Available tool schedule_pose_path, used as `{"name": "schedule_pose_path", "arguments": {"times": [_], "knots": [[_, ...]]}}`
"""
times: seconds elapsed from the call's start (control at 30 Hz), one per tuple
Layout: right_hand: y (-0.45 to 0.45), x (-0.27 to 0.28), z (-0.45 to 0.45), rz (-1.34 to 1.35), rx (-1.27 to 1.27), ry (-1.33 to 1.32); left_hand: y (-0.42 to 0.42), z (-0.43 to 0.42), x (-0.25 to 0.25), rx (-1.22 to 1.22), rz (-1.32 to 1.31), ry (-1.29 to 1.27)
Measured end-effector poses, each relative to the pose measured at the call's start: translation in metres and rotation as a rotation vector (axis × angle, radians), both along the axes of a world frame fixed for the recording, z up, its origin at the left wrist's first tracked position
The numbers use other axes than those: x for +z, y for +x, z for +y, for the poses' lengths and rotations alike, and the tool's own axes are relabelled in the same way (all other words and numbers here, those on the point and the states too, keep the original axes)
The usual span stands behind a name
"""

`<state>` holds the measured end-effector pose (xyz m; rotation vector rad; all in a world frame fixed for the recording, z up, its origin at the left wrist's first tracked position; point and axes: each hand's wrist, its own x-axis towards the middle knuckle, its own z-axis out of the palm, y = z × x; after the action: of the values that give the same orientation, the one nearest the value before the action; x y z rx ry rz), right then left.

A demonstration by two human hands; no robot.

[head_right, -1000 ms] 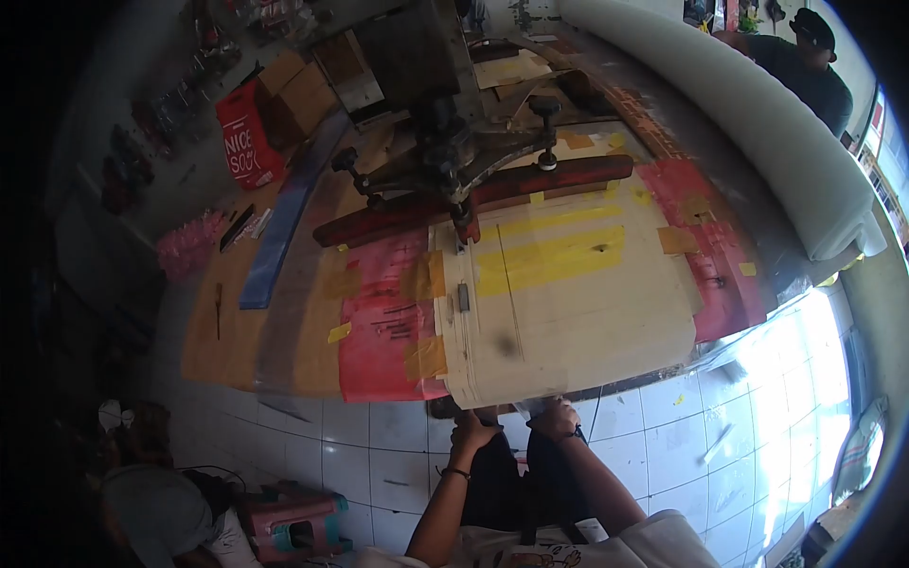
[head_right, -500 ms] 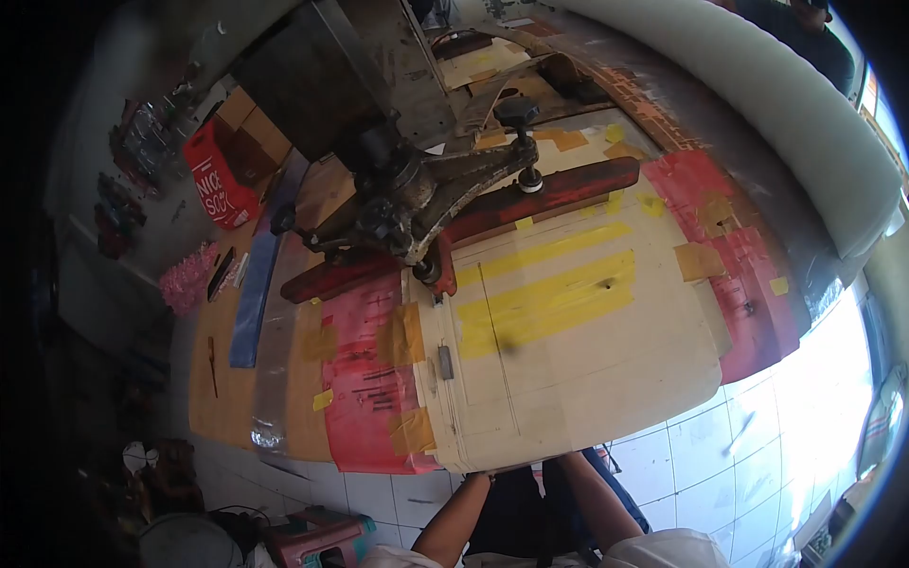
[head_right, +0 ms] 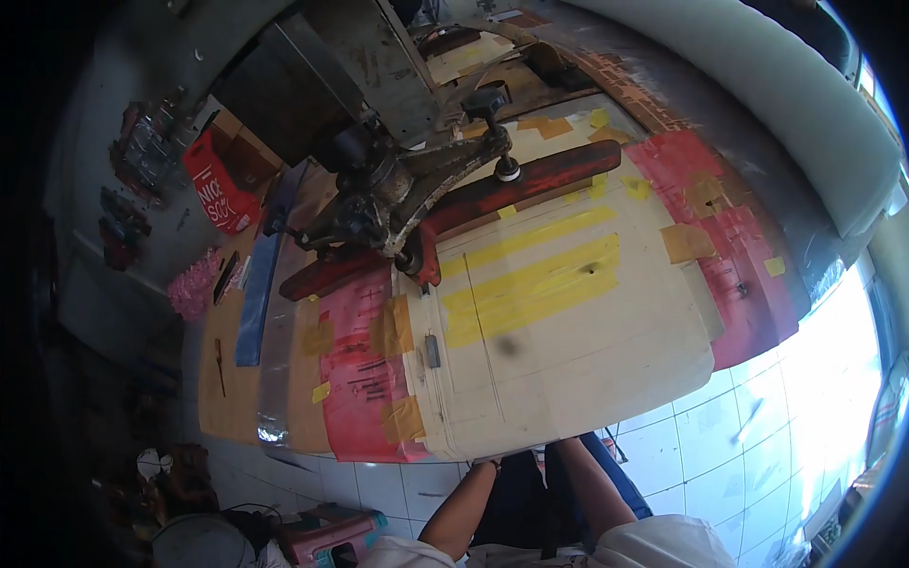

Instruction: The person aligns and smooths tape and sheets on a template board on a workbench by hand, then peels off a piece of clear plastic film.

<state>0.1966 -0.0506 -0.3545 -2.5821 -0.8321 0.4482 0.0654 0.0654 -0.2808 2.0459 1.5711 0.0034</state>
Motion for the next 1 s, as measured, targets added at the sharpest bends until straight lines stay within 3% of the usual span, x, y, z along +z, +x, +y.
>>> {"name": "schedule_pose_path", "arguments": {"times": [0.83,1.0], "knots": [[0.017,-0.007,0.000,-0.008,-0.074,0.041,-0.008,0.007,-0.002,0.103,-0.049,-0.005],[0.045,-0.021,-0.002,0.126,-0.206,0.199,-0.014,0.020,-0.008,0.117,-0.153,-0.082]]}}
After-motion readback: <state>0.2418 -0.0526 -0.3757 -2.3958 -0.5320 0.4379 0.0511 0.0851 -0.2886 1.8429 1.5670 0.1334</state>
